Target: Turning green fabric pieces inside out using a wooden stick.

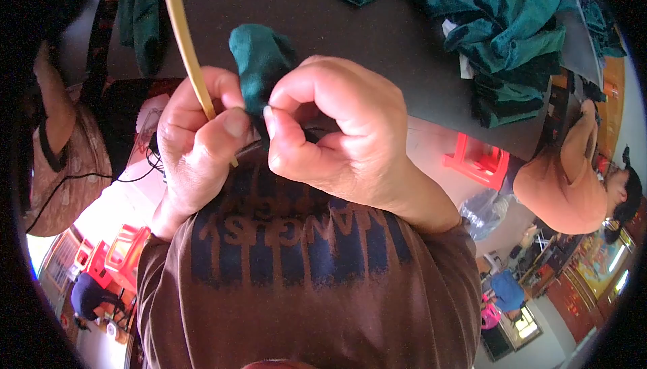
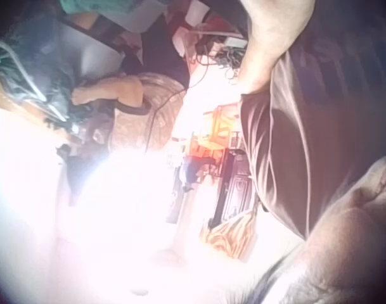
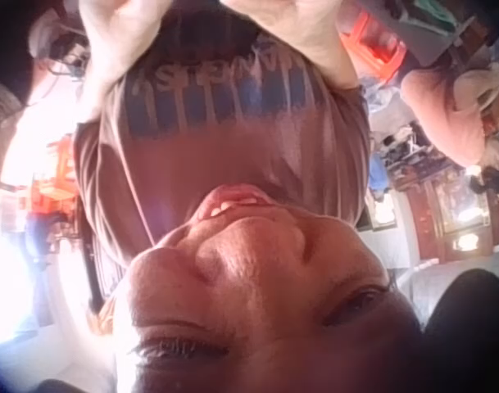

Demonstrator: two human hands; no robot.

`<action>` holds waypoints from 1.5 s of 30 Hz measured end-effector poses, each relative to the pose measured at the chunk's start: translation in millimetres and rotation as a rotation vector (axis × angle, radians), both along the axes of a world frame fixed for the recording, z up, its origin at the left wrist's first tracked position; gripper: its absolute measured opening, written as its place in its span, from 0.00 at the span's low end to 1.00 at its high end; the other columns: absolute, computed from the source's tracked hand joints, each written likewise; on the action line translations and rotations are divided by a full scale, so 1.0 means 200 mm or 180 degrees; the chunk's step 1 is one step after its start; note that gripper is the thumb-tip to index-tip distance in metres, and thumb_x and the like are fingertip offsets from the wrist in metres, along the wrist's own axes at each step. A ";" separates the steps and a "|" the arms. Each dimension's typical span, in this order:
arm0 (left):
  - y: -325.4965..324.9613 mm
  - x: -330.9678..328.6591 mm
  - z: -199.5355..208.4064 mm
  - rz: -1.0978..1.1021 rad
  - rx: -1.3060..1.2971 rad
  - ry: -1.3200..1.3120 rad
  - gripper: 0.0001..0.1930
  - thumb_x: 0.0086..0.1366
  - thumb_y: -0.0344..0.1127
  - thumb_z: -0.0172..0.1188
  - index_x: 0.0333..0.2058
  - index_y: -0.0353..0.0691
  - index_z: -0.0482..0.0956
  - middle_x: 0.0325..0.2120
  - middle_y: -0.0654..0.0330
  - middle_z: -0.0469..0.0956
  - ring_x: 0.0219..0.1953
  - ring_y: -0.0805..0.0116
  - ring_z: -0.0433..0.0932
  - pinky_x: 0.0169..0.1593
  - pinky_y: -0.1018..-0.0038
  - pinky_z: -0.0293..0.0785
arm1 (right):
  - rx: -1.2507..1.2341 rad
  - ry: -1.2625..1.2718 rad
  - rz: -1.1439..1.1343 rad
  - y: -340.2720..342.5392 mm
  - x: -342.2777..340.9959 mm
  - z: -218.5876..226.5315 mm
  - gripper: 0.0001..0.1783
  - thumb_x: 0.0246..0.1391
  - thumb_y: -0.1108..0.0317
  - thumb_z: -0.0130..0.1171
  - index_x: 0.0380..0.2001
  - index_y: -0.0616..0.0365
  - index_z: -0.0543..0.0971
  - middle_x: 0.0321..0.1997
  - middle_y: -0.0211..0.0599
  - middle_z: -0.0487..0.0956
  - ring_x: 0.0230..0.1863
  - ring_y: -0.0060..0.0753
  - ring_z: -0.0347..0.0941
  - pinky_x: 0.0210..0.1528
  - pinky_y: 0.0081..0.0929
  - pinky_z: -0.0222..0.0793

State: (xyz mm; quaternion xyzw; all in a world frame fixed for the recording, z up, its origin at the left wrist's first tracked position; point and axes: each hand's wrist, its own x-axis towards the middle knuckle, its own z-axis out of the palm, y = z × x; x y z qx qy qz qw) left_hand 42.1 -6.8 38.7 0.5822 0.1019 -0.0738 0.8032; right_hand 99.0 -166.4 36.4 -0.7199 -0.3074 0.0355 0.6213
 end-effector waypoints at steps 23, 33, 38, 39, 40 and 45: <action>0.04 -0.07 -0.06 -0.1250 0.0998 0.0068 0.23 0.67 0.51 0.43 0.32 0.33 0.73 0.16 0.68 0.62 0.19 0.82 0.56 0.22 0.83 0.51 | -0.0326 -0.1369 -0.1080 -0.11 0.11 0.07 0.10 0.36 0.83 0.61 0.27 0.65 0.74 0.23 0.38 0.74 0.21 0.29 0.72 0.24 0.20 0.68; -0.15 0.18 -0.16 -0.0699 -0.0173 0.0620 0.14 0.69 0.38 0.39 0.39 0.35 0.69 0.19 0.66 0.65 0.13 0.83 0.53 0.17 0.86 0.47 | -0.0151 -0.0143 -0.0930 -0.04 0.29 -0.24 0.05 0.46 0.77 0.58 0.29 0.63 0.74 0.24 0.39 0.75 0.23 0.29 0.74 0.26 0.20 0.70; -0.14 0.19 -0.18 -0.0332 -0.0676 0.0703 0.15 0.68 0.34 0.39 0.50 0.34 0.64 0.26 0.61 0.68 0.12 0.84 0.53 0.16 0.86 0.48 | -0.0406 -0.0882 -0.1160 -0.06 0.25 -0.22 0.05 0.47 0.78 0.57 0.30 0.62 0.75 0.26 0.38 0.75 0.25 0.32 0.74 0.27 0.23 0.70; -0.12 0.17 -0.19 -0.0277 -0.0819 0.0657 0.15 0.68 0.33 0.38 0.50 0.34 0.64 0.26 0.61 0.68 0.12 0.84 0.54 0.16 0.86 0.48 | -0.0672 -0.0784 -0.1311 -0.08 0.21 -0.18 0.06 0.45 0.75 0.60 0.29 0.60 0.75 0.25 0.36 0.74 0.24 0.34 0.72 0.27 0.24 0.69; -0.12 0.16 -0.19 -0.0228 -0.0967 0.0609 0.15 0.68 0.32 0.38 0.50 0.34 0.64 0.25 0.61 0.68 0.12 0.84 0.54 0.16 0.86 0.48 | -0.0670 -0.0779 -0.1299 -0.09 0.18 -0.16 0.06 0.45 0.75 0.60 0.29 0.60 0.75 0.25 0.36 0.74 0.24 0.34 0.72 0.27 0.24 0.69; -0.11 0.16 -0.20 -0.0287 -0.1239 0.0609 0.13 0.68 0.33 0.41 0.48 0.37 0.65 0.26 0.64 0.69 0.15 0.85 0.54 0.17 0.86 0.48 | -0.1983 -0.0741 -0.1234 -0.11 0.11 -0.14 0.07 0.42 0.73 0.64 0.25 0.60 0.74 0.21 0.33 0.71 0.21 0.27 0.68 0.23 0.22 0.62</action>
